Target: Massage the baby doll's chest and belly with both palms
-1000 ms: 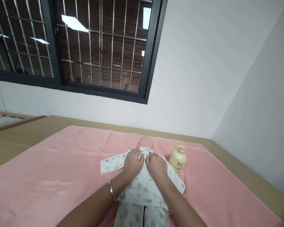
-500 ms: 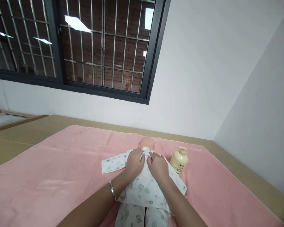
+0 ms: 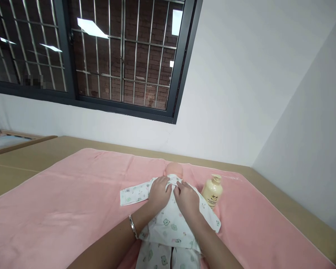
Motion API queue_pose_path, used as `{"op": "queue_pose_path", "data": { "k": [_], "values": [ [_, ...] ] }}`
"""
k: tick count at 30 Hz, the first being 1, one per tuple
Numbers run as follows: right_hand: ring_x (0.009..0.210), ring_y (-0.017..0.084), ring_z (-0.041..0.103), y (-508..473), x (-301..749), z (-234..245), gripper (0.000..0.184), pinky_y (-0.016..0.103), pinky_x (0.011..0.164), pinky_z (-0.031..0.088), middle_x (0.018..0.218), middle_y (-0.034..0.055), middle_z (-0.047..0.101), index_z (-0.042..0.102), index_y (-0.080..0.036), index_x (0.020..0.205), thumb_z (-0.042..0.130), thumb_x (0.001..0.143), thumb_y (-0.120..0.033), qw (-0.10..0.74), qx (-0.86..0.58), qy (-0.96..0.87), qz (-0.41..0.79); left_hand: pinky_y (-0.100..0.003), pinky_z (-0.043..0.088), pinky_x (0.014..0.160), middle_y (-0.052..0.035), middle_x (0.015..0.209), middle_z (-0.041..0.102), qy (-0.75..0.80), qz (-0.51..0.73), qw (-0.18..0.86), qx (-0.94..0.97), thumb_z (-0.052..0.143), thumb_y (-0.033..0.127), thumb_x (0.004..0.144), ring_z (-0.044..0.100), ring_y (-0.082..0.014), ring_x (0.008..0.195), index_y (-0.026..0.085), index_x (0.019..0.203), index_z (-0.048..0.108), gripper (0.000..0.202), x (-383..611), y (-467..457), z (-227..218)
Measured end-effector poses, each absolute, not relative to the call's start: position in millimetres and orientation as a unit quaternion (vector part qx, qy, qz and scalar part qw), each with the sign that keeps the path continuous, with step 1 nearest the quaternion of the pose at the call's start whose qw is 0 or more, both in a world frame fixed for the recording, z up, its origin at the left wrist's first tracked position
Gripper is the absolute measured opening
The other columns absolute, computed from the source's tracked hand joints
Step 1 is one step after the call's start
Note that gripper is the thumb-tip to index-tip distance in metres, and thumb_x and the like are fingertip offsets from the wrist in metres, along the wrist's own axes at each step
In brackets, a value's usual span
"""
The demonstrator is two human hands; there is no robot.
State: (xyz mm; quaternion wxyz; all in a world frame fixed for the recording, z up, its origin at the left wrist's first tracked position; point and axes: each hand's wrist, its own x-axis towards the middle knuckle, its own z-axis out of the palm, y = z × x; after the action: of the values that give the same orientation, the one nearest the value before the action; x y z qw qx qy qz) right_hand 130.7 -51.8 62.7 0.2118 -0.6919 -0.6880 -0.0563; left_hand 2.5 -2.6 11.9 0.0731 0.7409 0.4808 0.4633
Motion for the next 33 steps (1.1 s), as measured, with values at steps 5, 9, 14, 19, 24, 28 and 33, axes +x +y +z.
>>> {"op": "queue_pose_path", "data": {
  "k": [5,9,14,19,24,28,33],
  "values": [
    [0.136,0.025,0.038,-41,142,60,0.049,0.039,0.111,0.025,0.145,0.0118,0.046,0.051,-0.016,0.138,0.038,0.091,-0.023,0.213,-0.649,-0.730,-0.016,-0.045,0.039,0.107,-0.0066,0.124,0.065,0.452,0.466,0.111,0.752,0.044,0.027,0.091,0.055,-0.0238,0.118,0.020,0.119,0.063,0.034,0,2,12],
    [0.124,0.024,0.051,-44,142,67,0.041,0.034,0.103,0.033,0.130,0.0096,0.060,0.065,-0.020,0.119,0.039,0.087,-0.017,0.218,-0.632,-0.743,-0.025,-0.042,0.043,0.102,-0.0058,0.115,0.068,0.440,0.487,0.134,0.743,0.044,0.026,0.091,0.060,-0.0222,0.110,0.021,0.107,0.067,0.029,0,0,13],
    [0.109,0.023,0.060,-53,133,67,0.035,0.030,0.094,0.040,0.118,0.0085,0.067,0.072,-0.021,0.102,0.040,0.087,-0.021,0.237,-0.681,-0.691,-0.044,-0.043,0.043,0.102,-0.0070,0.113,0.069,0.480,0.487,0.132,0.718,0.046,0.026,0.088,0.060,-0.0233,0.110,0.020,0.101,0.069,0.027,3,-5,15],
    [0.129,0.023,0.047,-48,136,57,0.044,0.032,0.107,0.032,0.136,0.0091,0.056,0.063,-0.017,0.124,0.039,0.089,-0.028,0.272,-0.687,-0.674,-0.006,-0.042,0.039,0.108,-0.0104,0.122,0.065,0.530,0.460,0.150,0.697,0.047,0.031,0.087,0.056,-0.0253,0.119,0.015,0.114,0.066,0.036,4,-3,16],
    [0.143,0.024,0.025,-38,143,56,0.054,0.043,0.116,0.015,0.152,0.0114,0.035,0.046,-0.014,0.141,0.035,0.091,-0.029,0.247,-0.683,-0.684,0.064,-0.043,0.032,0.113,-0.0120,0.132,0.059,0.530,0.434,0.155,0.712,0.043,0.034,0.089,0.049,-0.0262,0.128,0.013,0.124,0.061,0.044,3,-3,14],
    [0.147,0.030,0.010,-36,146,63,0.056,0.049,0.116,0.015,0.156,0.0119,0.023,0.048,-0.015,0.140,0.042,0.088,-0.033,0.270,-0.695,-0.655,0.123,-0.047,0.024,0.117,-0.0166,0.150,0.038,0.527,0.462,0.155,0.696,0.038,0.040,0.093,0.029,-0.0282,0.142,0.007,0.143,0.039,0.060,3,-1,5],
    [0.147,0.026,0.008,-44,144,65,0.055,0.046,0.118,0.013,0.158,0.0082,0.019,0.046,-0.017,0.141,0.041,0.089,-0.030,0.319,-0.636,-0.702,0.013,-0.047,0.021,0.119,-0.0138,0.154,0.031,0.502,0.510,0.172,0.677,0.031,0.041,0.096,0.021,-0.0252,0.146,0.012,0.148,0.029,0.060,3,4,-6]
  ]
}}
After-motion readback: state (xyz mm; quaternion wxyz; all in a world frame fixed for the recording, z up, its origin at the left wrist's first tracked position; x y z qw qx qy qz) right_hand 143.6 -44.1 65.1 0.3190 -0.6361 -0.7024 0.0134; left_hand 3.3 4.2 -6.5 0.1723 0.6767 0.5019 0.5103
